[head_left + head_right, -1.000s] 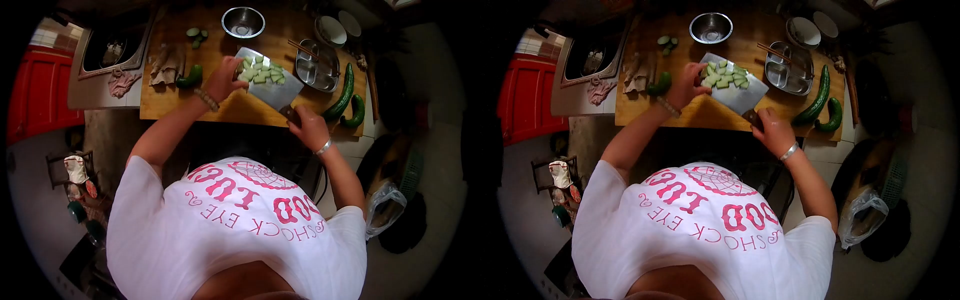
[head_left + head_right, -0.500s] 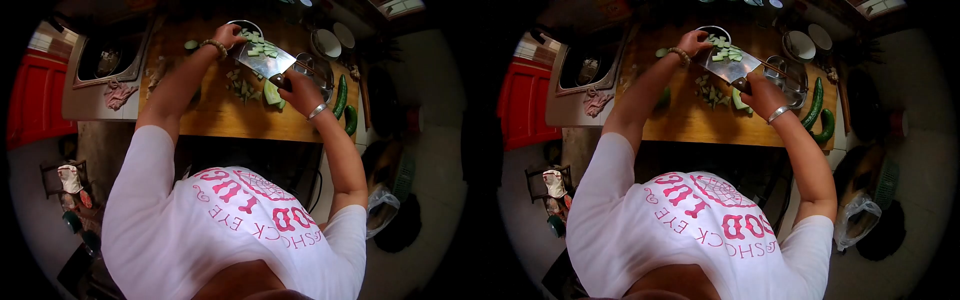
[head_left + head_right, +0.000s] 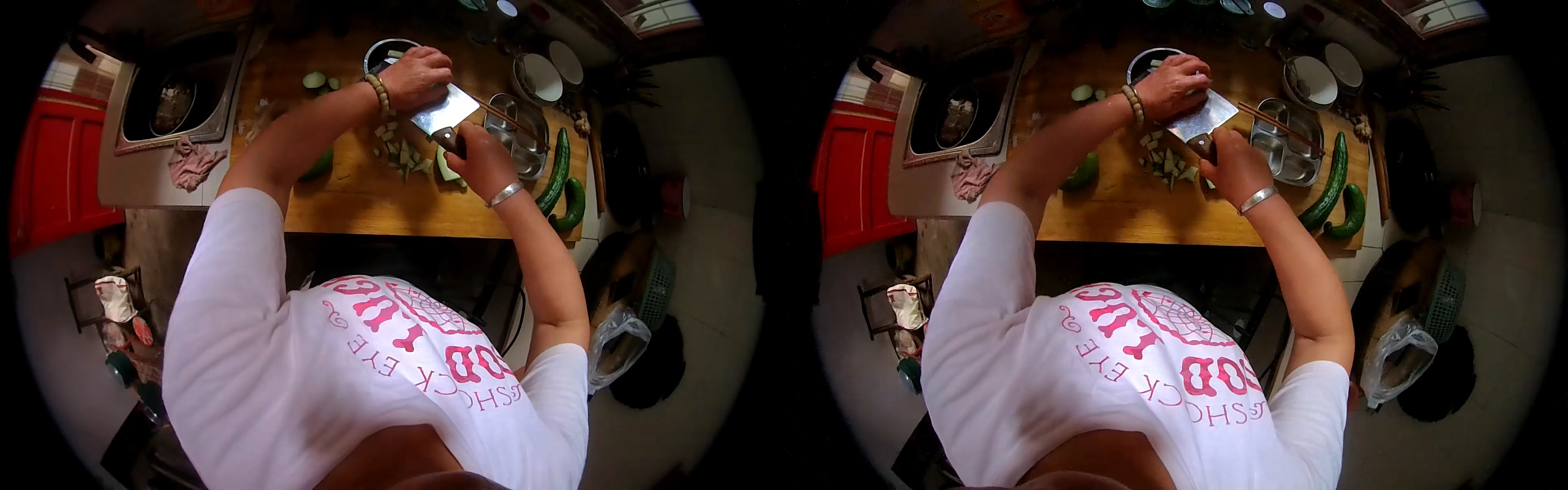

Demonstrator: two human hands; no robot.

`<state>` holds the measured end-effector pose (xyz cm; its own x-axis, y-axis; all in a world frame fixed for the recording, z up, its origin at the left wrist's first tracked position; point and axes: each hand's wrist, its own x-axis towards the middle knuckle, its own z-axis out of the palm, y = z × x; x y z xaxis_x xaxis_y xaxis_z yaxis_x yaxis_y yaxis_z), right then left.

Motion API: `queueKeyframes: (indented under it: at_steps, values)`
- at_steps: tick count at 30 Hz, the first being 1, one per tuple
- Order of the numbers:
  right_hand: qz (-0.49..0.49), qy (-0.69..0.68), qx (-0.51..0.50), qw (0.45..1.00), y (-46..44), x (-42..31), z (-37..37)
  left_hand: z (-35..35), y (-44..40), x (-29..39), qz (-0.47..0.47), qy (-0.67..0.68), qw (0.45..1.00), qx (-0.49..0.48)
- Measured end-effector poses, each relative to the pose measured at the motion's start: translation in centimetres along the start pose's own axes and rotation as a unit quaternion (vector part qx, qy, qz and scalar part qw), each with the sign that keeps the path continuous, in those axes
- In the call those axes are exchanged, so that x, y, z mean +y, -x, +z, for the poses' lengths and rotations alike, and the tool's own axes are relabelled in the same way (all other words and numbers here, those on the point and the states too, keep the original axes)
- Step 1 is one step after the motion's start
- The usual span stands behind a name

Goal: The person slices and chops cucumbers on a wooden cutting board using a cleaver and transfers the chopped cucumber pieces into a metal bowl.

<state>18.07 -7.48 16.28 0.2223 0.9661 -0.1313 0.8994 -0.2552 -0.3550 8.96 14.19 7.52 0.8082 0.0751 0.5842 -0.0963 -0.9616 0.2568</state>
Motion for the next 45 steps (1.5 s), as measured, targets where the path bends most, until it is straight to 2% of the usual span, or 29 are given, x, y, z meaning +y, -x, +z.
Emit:
queueKeyframes:
  at_steps: [7,11,14,16,17,18,19,20,21,22,23,25,27,29,31,33,35,37,41,43,44,45]
  values:
    - [-0.004,0.004,0.010,1.000,1.3,-0.5,-0.2,1.4,0.2,-4.4,-0.023,-0.028,0.998,-0.044]
    - [0.038,-0.020,-0.009,0.999,4.9,-0.5,-0.5,1.6,0.7,-6.9,-0.126,-0.103,0.982,-0.091]
    - [0.042,-0.034,0.020,0.998,9.3,-0.1,-0.3,2.0,0.9,-8.7,-0.104,-0.131,0.984,-0.061]
    - [0.039,-0.031,0.037,0.998,12.6,0.5,0.0,1.3,0.9,-8.9,-0.140,-0.098,0.985,0.035]
    - [0.061,-0.099,0.039,0.992,14.3,0.9,0.2,0.9,1.2,-8.6,-0.140,-0.096,0.985,0.033]
    - [0.083,-0.167,0.043,0.982,16.1,1.2,0.4,0.1,1.5,-7.5,-0.126,-0.083,0.985,0.085]
    - [0.086,-0.169,0.044,0.981,17.9,1.5,0.7,-0.6,2.0,-6.0,-0.112,-0.069,0.982,0.136]
    - [0.175,-0.346,0.021,0.922,19.8,1.7,0.9,-1.4,3.0,-3.3,-0.103,-0.026,0.983,0.153]
    - [0.256,-0.509,-0.002,0.822,21.2,1.8,1.2,-1.3,4.5,-1.2,-0.100,0.030,0.987,0.120]
    - [0.234,-0.582,0.028,0.778,22.1,1.7,1.6,-0.8,6.4,0.8,-0.096,0.085,0.988,0.086]
    - [0.268,-0.604,0.068,0.747,22.1,0.9,1.4,-0.9,8.0,3.1,-0.126,0.111,0.986,-0.019]
    - [0.329,-0.544,0.069,0.769,23.0,2.2,2.7,0.3,9.7,6.5,-0.134,0.090,0.985,-0.060]
    - [0.363,-0.516,0.078,0.772,23.8,2.3,5.0,2.5,9.8,6.9,-0.119,0.070,0.986,-0.095]
    - [0.408,-0.568,0.051,0.713,25.3,2.8,7.6,4.8,8.5,6.2,-0.103,0.047,0.986,-0.121]
    - [0.424,-0.578,0.048,0.696,27.0,2.6,9.3,7.1,7.2,5.4,-0.122,0.008,0.987,-0.102]
    - [0.444,-0.613,0.025,0.654,28.3,2.1,10.3,8.1,5.8,4.3,-0.128,0.009,0.965,-0.228]
    - [0.475,-0.601,0.011,0.643,28.7,1.6,11.0,8.0,5.5,4.5,-0.138,-0.010,0.962,-0.236]
    - [0.421,-0.654,0.015,0.628,29.4,2.2,14.4,7.5,6.5,4.6,-0.145,-0.016,0.962,-0.231]
    - [0.398,-0.726,0.014,0.561,29.4,1.9,18.6,5.2,8.8,5.6,-0.163,-0.019,0.951,-0.261]
    - [0.395,-0.747,0.012,0.534,29.1,1.7,20.5,5.3,10.1,5.2,-0.121,0.007,0.980,-0.157]
    - [0.389,-0.757,0.016,0.525,28.9,1.4,21.4,5.3,10.6,4.8,-0.118,0.002,0.979,-0.164]
    - [0.385,-0.766,0.022,0.514,28.7,0.8,21.9,5.2,10.9,4.8,-0.113,0.034,0.985,-0.128]
